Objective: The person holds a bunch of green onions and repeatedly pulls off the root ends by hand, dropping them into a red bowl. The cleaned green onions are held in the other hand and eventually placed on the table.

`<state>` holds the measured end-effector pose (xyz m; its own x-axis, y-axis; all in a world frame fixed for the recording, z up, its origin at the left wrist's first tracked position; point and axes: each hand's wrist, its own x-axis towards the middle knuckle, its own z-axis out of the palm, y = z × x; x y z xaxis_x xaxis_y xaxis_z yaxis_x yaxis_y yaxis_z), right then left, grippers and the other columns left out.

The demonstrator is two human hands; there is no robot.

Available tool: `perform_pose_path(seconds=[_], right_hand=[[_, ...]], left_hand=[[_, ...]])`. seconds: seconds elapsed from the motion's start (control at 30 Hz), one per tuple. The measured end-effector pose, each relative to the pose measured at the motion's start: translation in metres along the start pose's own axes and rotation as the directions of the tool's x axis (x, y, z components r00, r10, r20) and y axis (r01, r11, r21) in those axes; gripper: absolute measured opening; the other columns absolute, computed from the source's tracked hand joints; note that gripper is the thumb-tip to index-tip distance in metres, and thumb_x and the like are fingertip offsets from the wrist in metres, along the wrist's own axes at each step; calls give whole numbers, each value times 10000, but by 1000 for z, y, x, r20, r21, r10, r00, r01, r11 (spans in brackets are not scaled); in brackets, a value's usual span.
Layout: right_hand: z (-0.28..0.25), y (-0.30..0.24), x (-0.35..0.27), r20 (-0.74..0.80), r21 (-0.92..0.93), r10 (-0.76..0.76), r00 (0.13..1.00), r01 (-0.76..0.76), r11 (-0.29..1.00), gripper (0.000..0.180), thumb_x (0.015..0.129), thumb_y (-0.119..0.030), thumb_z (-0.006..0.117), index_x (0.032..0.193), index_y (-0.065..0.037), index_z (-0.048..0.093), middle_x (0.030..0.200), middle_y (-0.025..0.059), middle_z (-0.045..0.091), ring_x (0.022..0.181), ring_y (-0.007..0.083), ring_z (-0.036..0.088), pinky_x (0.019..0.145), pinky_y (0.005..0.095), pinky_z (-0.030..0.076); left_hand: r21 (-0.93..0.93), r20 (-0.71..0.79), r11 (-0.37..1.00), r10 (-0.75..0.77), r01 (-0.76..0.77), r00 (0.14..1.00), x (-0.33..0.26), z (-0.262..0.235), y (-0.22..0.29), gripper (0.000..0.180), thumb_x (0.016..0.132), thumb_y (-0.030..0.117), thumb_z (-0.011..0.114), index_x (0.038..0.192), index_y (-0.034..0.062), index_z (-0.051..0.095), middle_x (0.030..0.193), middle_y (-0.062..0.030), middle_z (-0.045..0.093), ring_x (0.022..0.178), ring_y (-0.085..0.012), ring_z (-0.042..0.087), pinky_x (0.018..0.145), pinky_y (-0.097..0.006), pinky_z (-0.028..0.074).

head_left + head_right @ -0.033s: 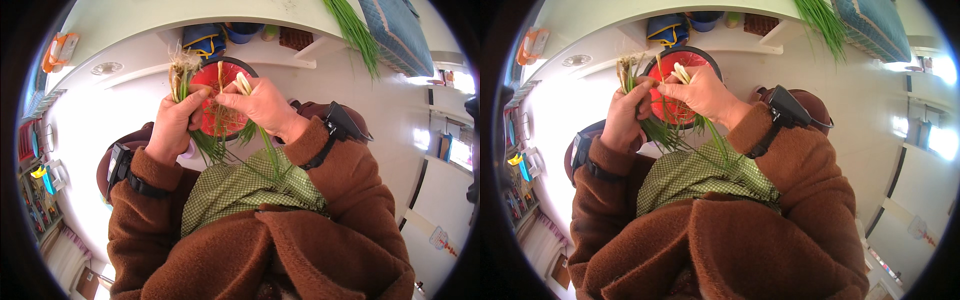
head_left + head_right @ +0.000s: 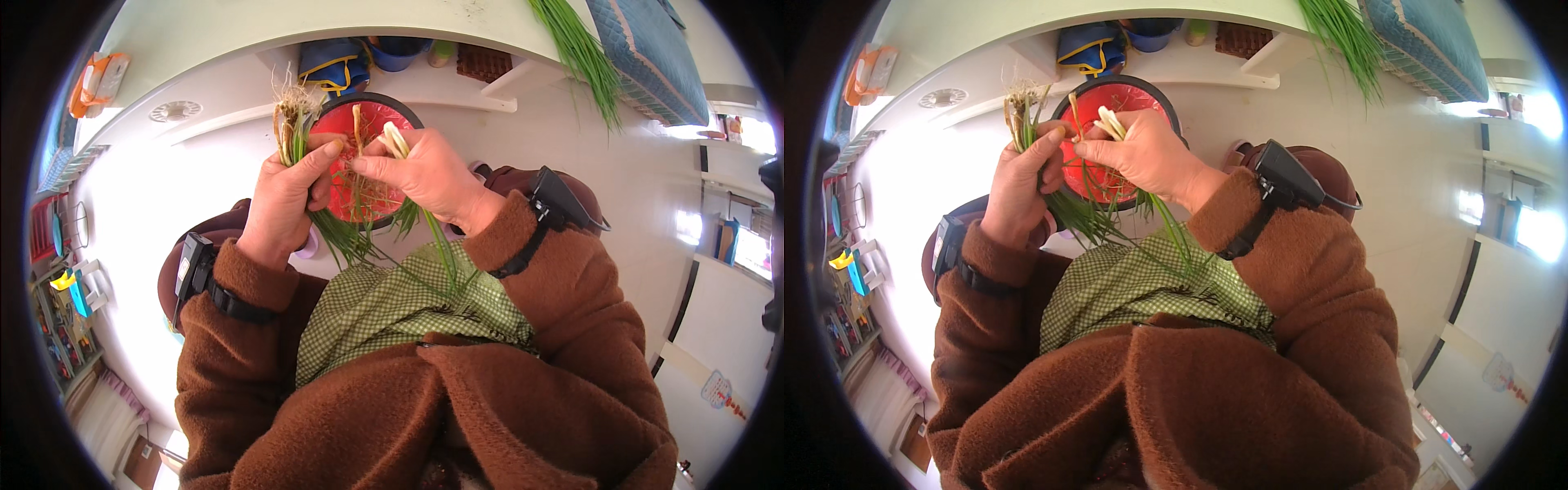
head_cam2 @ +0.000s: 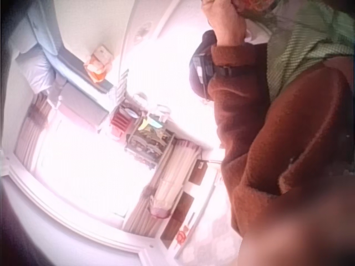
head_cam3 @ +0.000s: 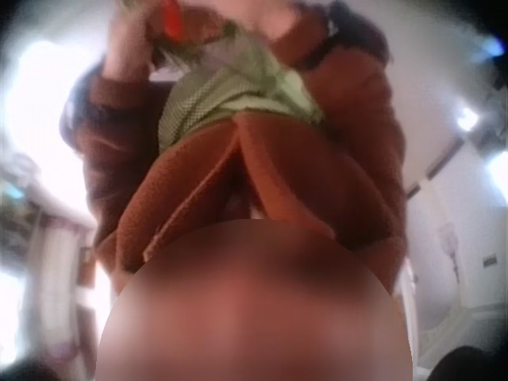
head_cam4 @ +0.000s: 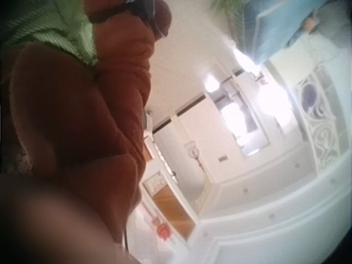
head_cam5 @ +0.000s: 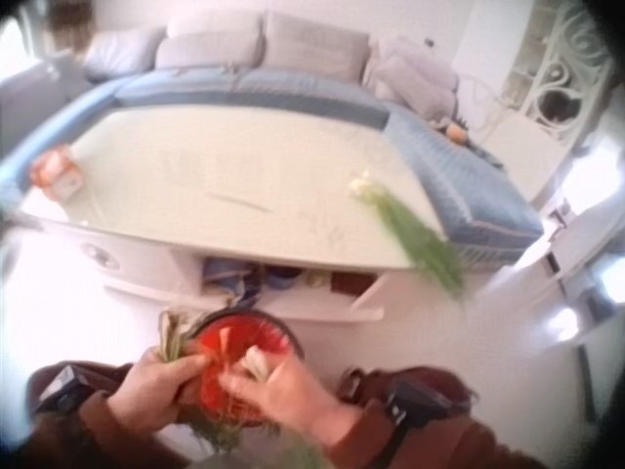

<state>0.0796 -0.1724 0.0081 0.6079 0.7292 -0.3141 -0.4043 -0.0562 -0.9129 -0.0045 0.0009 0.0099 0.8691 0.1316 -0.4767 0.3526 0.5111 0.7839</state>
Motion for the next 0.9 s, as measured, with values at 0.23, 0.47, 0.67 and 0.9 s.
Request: perform_pose_path(seconds=[0.23,0.47,0.67,0.9], right_hand=[[10,2,0,67,-33,4,998,-1,999,120,870,-116,678,898,0,684,812,3,635,752,66,557,679,236,466],[3,-21,-6,-116,139,-31,993,47,989,137,871,-101,666,926,24,674,821,19,644,744,76,583,674,227,481],[4,-26,-9,-157,116,-22,987,41,992,143,850,-97,684,904,35,666,808,23,637,723,77,576,651,222,472],[5,-23,-7,-163,116,-44,986,64,991,111,842,-74,672,860,35,663,783,22,628,700,74,562,627,219,459]], left_hand=[[-20,-9,999,41,-41,999,3,6,0,245,864,108,676,1065,-23,628,647,29,526,501,-40,394,458,-197,305],[45,-2,996,80,-80,997,2,4,-3,154,834,75,708,964,-4,690,633,55,520,504,-31,373,462,-193,268],[105,5,990,98,-98,995,0,7,-2,127,830,65,710,945,13,699,666,69,555,528,-6,384,471,-177,263],[162,11,980,116,-116,993,-2,10,0,125,831,58,707,948,13,699,748,38,630,568,0,443,496,-153,315]])
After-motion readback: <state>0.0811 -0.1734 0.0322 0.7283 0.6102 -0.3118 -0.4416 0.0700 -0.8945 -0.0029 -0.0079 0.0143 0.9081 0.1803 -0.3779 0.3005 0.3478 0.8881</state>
